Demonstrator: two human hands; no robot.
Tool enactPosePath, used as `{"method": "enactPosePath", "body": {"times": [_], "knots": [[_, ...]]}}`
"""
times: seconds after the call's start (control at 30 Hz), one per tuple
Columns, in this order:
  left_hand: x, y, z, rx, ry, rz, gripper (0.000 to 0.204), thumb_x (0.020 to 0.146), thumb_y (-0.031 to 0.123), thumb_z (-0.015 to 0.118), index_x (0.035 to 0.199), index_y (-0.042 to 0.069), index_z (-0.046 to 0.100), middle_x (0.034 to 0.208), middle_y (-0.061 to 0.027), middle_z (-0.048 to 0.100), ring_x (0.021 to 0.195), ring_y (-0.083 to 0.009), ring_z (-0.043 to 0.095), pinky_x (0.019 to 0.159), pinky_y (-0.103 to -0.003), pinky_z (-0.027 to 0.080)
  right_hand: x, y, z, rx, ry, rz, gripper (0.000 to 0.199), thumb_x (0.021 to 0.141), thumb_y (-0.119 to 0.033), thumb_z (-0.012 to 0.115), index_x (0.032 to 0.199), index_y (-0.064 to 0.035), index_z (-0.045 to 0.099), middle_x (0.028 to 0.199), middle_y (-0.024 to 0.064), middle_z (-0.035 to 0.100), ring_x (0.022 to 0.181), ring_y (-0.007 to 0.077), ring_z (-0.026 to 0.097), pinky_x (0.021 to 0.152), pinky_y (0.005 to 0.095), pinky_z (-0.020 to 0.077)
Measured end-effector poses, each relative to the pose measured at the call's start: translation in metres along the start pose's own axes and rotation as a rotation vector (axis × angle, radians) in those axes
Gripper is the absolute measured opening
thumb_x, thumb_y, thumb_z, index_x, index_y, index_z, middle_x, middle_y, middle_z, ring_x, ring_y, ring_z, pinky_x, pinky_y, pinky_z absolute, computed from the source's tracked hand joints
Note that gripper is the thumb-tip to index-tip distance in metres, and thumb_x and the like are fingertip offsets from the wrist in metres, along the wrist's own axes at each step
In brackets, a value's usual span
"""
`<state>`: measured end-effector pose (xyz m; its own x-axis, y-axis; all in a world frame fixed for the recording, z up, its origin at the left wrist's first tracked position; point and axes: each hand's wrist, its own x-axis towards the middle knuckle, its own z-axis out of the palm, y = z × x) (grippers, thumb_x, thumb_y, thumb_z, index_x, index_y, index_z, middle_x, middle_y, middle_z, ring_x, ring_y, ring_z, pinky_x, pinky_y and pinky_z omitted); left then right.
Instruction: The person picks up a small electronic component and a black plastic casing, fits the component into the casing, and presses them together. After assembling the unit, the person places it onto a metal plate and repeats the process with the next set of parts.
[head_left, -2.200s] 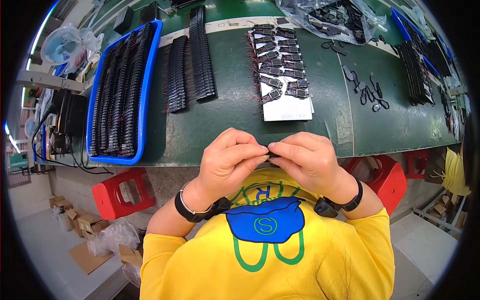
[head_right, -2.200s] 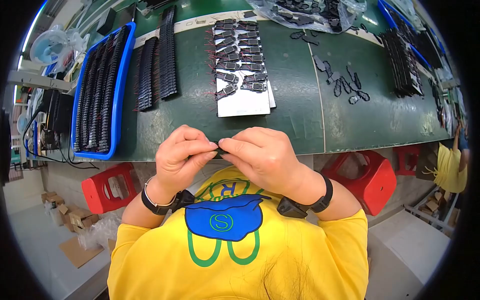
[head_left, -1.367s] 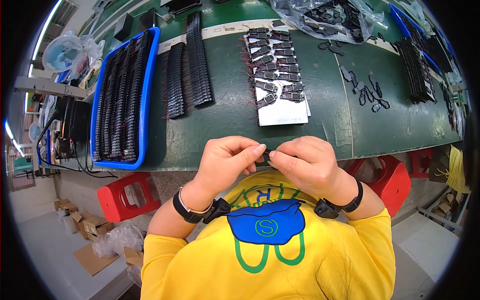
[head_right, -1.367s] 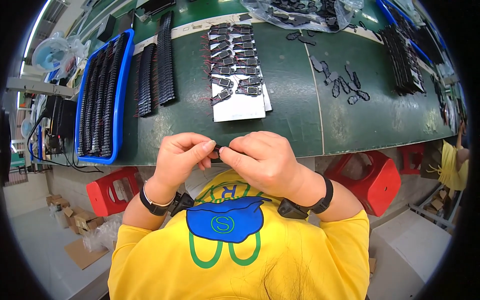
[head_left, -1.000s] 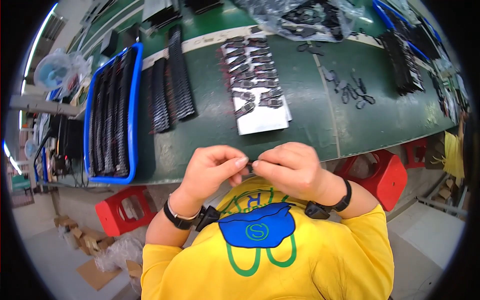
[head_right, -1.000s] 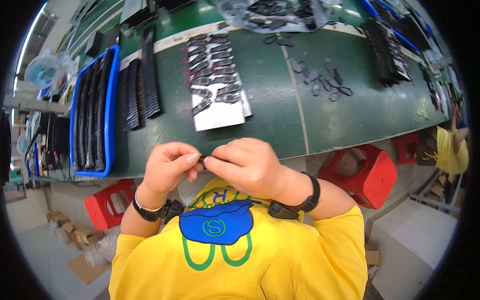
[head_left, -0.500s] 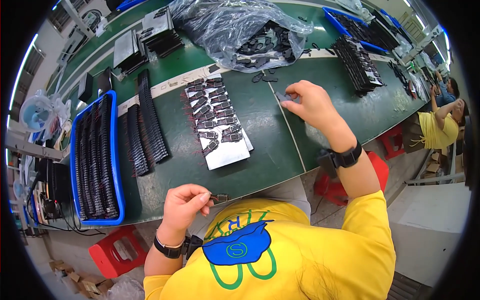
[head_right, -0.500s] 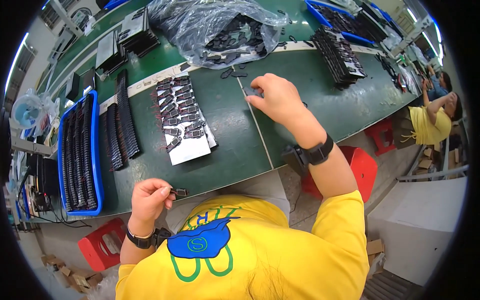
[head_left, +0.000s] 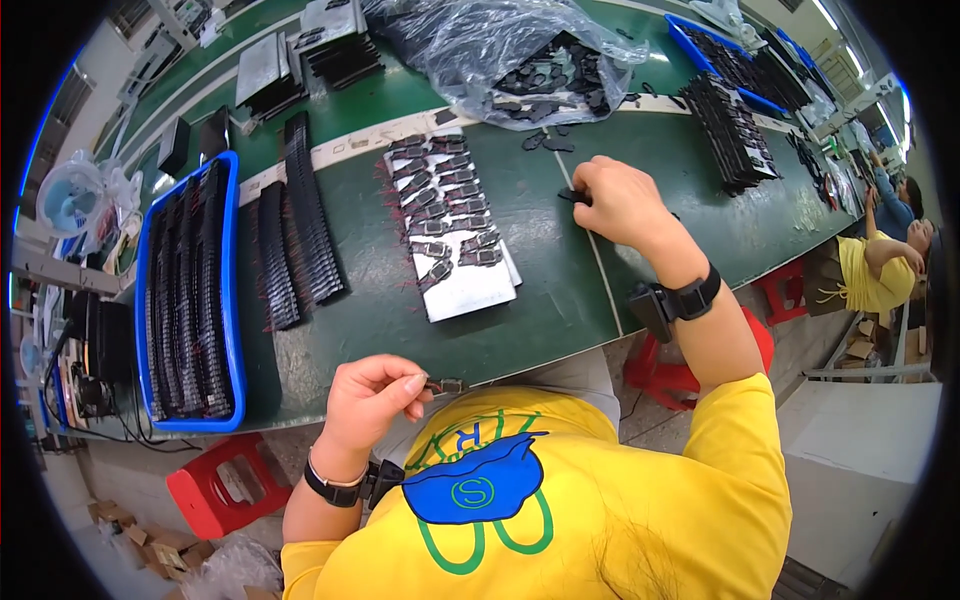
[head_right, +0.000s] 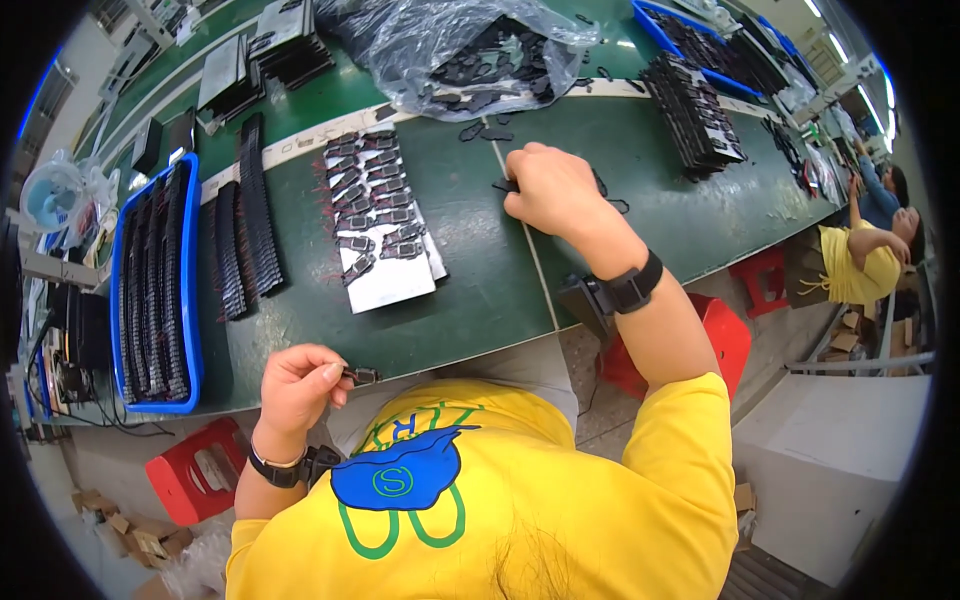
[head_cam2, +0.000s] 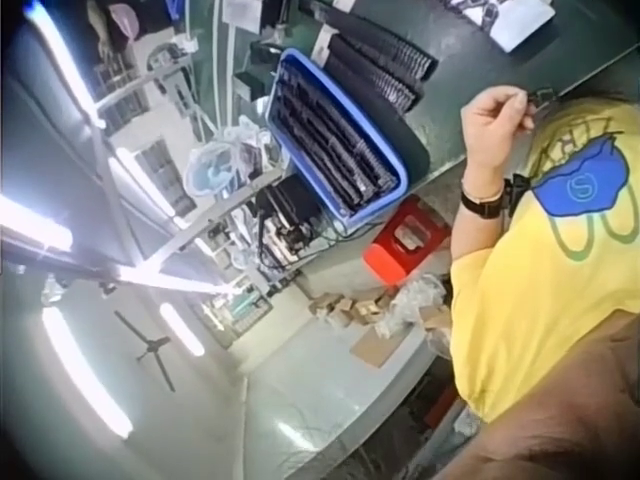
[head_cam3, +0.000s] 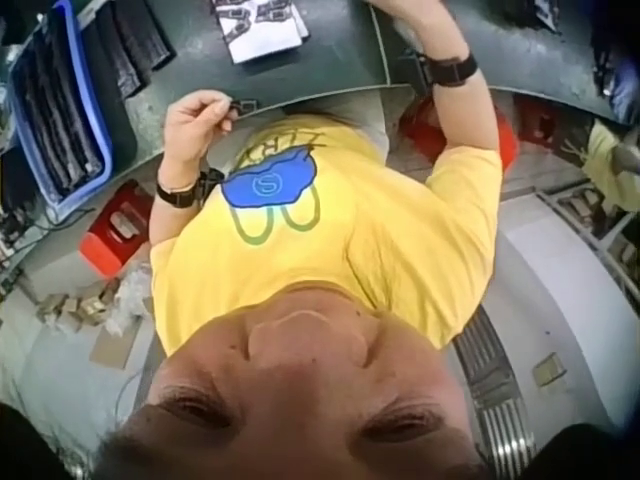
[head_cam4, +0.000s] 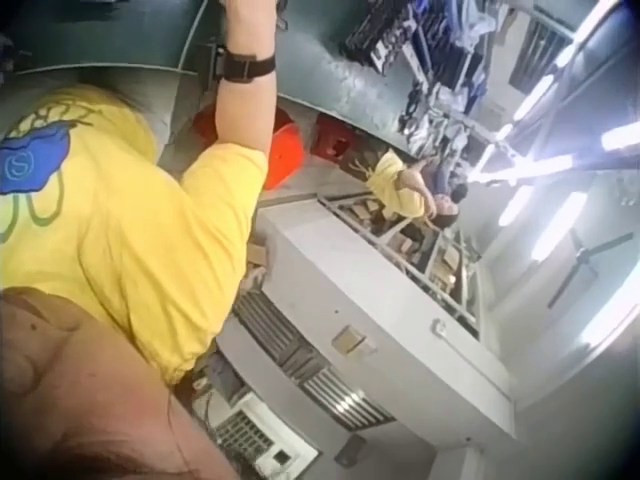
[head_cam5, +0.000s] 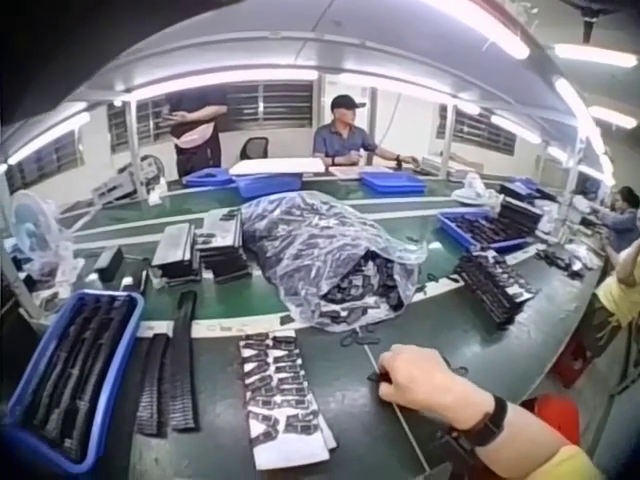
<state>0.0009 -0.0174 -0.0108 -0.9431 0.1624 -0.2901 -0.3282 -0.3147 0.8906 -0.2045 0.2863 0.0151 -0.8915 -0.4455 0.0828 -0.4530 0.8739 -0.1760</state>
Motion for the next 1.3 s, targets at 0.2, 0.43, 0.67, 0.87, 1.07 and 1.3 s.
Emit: {"method": "enactPosePath", "body": {"times": [0.2, 0.43, 0.67, 0.87, 1.07, 1.3], "knots": [[0.001, 0.005, 0.002, -0.01, 0.014, -0.038, 0.01, 0.089, 0.006, 0.063, 0.092, -0.003, 0.066, 0.078, -0.0081, 0.068, 0.062, -0.0094, 0.061, 0.057, -0.022, 0.051, -0.045, -0.019, -0.001, 0.336, 0.144, -0.01, 0.029, 0.069, -0.006, 0.068, 0.097, -0.001, 0.062, 0.081, 0.01, 0.062, 0.072, 0.0215, 0.061, 0.066, 0.0304, 0.0499], [0.007, 0.012, 0.015, 0.059, 0.077, -0.106, 0.014, 0.09, 0.012, 0.064, 0.093, -0.002, 0.067, 0.074, -0.0045, 0.066, 0.061, -0.0061, 0.059, 0.054, -0.02, 0.049, -0.089, -0.067, 0.012, 0.792, 0.233, -0.058, 0.03, 0.067, 0.002, 0.068, 0.097, 0.0028, 0.062, 0.084, 0.0113, 0.064, 0.069, 0.0182, 0.061, 0.064, 0.0275, 0.0496], [0.005, 0.009, 0.02, 0.062, 0.086, -0.117, 0.016, 0.09, 0.014, 0.064, 0.093, -0.001, 0.068, 0.074, -0.0033, 0.066, 0.059, -0.0049, 0.058, 0.053, -0.018, 0.048, -0.087, -0.114, 0.005, 0.794, 0.186, -0.5, 0.029, 0.063, 0.005, 0.068, 0.091, 0.0013, 0.061, 0.085, 0.0124, 0.063, 0.069, 0.0242, 0.062, 0.063, 0.0301, 0.0504], [0.004, 0.007, 0.022, 0.054, 0.082, -0.124, 0.016, 0.09, 0.015, 0.064, 0.093, -0.001, 0.068, 0.074, -0.0033, 0.066, 0.058, -0.005, 0.058, 0.053, -0.019, 0.048, -0.085, -0.128, 0.012, 0.716, 0.236, -0.621, 0.03, 0.06, 0.003, 0.072, 0.088, -0.0007, 0.061, 0.088, 0.0132, 0.064, 0.071, 0.0286, 0.063, 0.062, 0.0328, 0.0513], [0.005, 0.005, 0.024, 0.035, 0.064, -0.132, 0.014, 0.091, 0.013, 0.062, 0.094, -0.001, 0.067, 0.074, -0.0065, 0.068, 0.058, -0.0076, 0.061, 0.053, -0.02, 0.05, -0.094, -0.132, 0.013, 0.65, 0.221, -0.592, 0.031, 0.061, 0.001, 0.074, 0.089, -0.0012, 0.061, 0.094, 0.0137, 0.067, 0.074, 0.0275, 0.066, 0.061, 0.033, 0.0526], [0.005, 0.002, 0.024, -0.06, 0.026, -0.131, 0.016, 0.093, 0.012, 0.06, 0.097, -0.001, 0.066, 0.077, -0.008, 0.069, 0.06, -0.009, 0.062, 0.055, -0.021, 0.051, -0.095, -0.132, 0.017, 0.617, 0.237, -0.569, 0.028, 0.065, -0.001, 0.072, 0.091, 0.0002, 0.062, 0.092, 0.0138, 0.066, 0.077, 0.0279, 0.067, 0.065, 0.0347, 0.0556]]}}
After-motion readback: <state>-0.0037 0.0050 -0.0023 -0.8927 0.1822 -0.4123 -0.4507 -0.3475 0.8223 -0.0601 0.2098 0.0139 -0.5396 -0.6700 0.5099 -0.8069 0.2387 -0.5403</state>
